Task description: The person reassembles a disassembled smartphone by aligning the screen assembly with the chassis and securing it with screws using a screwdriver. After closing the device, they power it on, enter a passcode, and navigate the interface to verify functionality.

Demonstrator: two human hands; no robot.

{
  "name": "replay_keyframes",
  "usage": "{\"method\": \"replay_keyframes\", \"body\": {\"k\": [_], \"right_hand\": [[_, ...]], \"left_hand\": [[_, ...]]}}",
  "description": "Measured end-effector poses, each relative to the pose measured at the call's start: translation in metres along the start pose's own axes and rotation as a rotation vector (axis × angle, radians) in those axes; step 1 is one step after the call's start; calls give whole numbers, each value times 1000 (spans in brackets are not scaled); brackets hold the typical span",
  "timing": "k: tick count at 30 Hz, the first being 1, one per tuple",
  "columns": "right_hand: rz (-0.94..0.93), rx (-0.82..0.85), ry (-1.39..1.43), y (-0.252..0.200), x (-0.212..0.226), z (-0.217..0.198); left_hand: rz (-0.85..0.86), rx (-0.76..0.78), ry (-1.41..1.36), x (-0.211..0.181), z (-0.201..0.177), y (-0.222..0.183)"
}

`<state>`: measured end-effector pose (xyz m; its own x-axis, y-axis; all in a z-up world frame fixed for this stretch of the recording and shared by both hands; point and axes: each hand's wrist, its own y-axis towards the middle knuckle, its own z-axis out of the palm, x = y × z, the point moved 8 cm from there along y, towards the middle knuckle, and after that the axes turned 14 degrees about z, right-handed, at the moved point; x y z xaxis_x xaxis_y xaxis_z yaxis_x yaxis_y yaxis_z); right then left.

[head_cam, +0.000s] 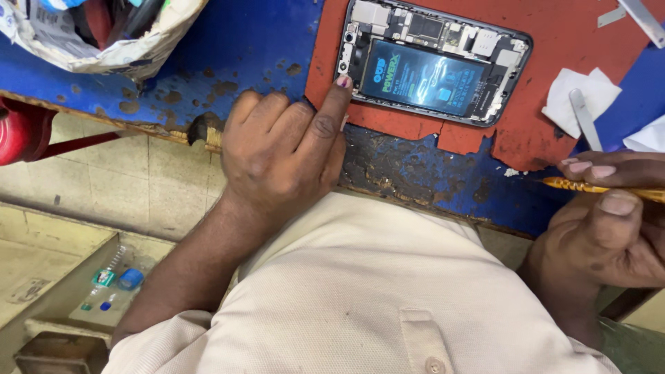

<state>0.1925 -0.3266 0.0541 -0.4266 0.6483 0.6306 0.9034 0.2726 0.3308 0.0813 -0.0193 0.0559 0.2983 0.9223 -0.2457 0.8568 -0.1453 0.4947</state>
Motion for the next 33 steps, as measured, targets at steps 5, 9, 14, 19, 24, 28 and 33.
{"method": "replay_keyframes", "body": {"k": [5, 9, 14, 19, 24, 28, 33], "right_hand": [[-6, -12, -18, 4, 2, -2], [-17, -16, -19, 7, 5, -1], [-26, -7, -11, 7, 7, -1], [-20, -5, -3, 7, 5, -6], [5, 16, -24, 9, -1, -23], [-3, 123, -132, 23, -7, -38], [14, 246, -217, 37, -3, -36]], "left_hand": [[-4, 9, 22, -1, -1, 3], [-13, 7, 47, 0, 0, 3], [5, -5, 82, -1, 2, 1], [1, -41, 49, -2, 0, -2], [-7, -78, -7, -2, 2, -5], [-6, -174, -47, -3, -5, 1], [-40, -271, -45, -9, -27, 8]]}}
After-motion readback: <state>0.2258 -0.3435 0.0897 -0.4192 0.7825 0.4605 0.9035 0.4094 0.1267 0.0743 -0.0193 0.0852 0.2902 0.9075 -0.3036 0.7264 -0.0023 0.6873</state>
